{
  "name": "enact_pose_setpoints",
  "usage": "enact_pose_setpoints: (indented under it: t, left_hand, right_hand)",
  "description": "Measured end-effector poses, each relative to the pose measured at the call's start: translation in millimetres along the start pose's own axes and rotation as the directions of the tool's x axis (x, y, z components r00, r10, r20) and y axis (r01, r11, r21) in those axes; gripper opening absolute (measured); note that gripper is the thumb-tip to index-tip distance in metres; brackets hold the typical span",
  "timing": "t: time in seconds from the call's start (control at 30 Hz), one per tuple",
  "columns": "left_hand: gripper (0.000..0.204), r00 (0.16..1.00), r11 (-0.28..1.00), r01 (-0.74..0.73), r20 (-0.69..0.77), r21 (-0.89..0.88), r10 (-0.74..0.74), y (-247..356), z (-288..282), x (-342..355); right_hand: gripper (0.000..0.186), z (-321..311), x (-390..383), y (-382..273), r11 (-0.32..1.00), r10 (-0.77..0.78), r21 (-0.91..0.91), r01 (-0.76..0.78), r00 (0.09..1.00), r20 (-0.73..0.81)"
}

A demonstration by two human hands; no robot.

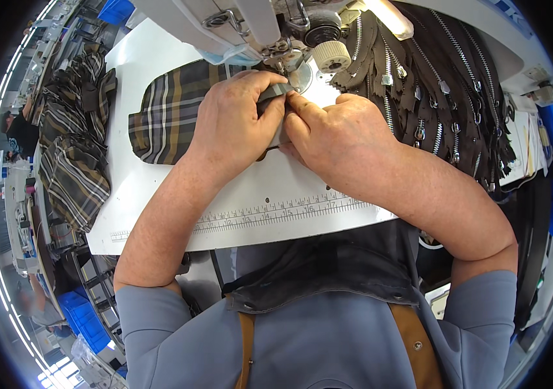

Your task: Sewing a zipper onto a plaid fabric pouch using an industrial sewing machine.

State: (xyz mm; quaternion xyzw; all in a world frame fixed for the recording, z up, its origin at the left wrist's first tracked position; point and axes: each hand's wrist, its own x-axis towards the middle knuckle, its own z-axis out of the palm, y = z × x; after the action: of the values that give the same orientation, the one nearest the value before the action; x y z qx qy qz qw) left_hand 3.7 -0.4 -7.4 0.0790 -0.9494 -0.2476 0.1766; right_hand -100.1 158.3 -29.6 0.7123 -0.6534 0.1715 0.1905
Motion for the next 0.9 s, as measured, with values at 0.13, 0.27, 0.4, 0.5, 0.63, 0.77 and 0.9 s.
enact_pose_setpoints:
  t: [0.13,0.27,0.4,0.5,0.63,0.77,0.9]
  left_hand:
    - [0.032,0.989,0.961,-0.141,-0.004,0.238,0.146,8.9,-8.1,-25.0]
    - [0.044,0.885,0.877,-0.465,0.028,0.122,0.465,31.9,-8.2,-79.1]
    - [0.045,0.944,0.951,-0.183,0.314,0.249,0.1,27.0,-18.4,-111.4]
    - [0.045,0.977,0.92,0.032,0.18,0.391,-0.111,-3.4,-32.0,-96.0]
    - [0.038,0.964,0.975,0.212,0.149,0.064,-0.22,-30.8,-18.0,-43.8]
    - [0.031,0.98,0.969,0.197,0.044,-0.149,-0.192,-24.6,10.2,-12.8]
    - [0.029,0.986,0.981,0.164,-0.019,-0.101,-0.167,-20.9,16.1,-1.0]
  right_hand:
    - [0.025,-0.7,-1.7,-1.8,0.997,0.063,0.039,-0.065,0.997,0.054]
    - [0.016,0.2,-1.8,0.5,0.997,0.022,0.079,-0.024,0.999,0.033]
    - [0.016,1.6,-3.6,-2.1,1.0,0.001,0.03,-0.002,0.999,0.054]
    - [0.017,2.1,-2.6,-3.0,0.999,0.003,0.032,-0.004,0.999,0.033]
    - [0.023,0.3,-2.1,-2.6,1.0,-0.002,0.012,0.001,0.999,0.036]
    - [0.031,-1.0,-2.6,-2.1,0.999,0.002,0.033,-0.003,0.999,0.038]
    - [0.026,-1.1,-2.2,-2.1,0.999,0.006,0.053,-0.009,0.998,0.062]
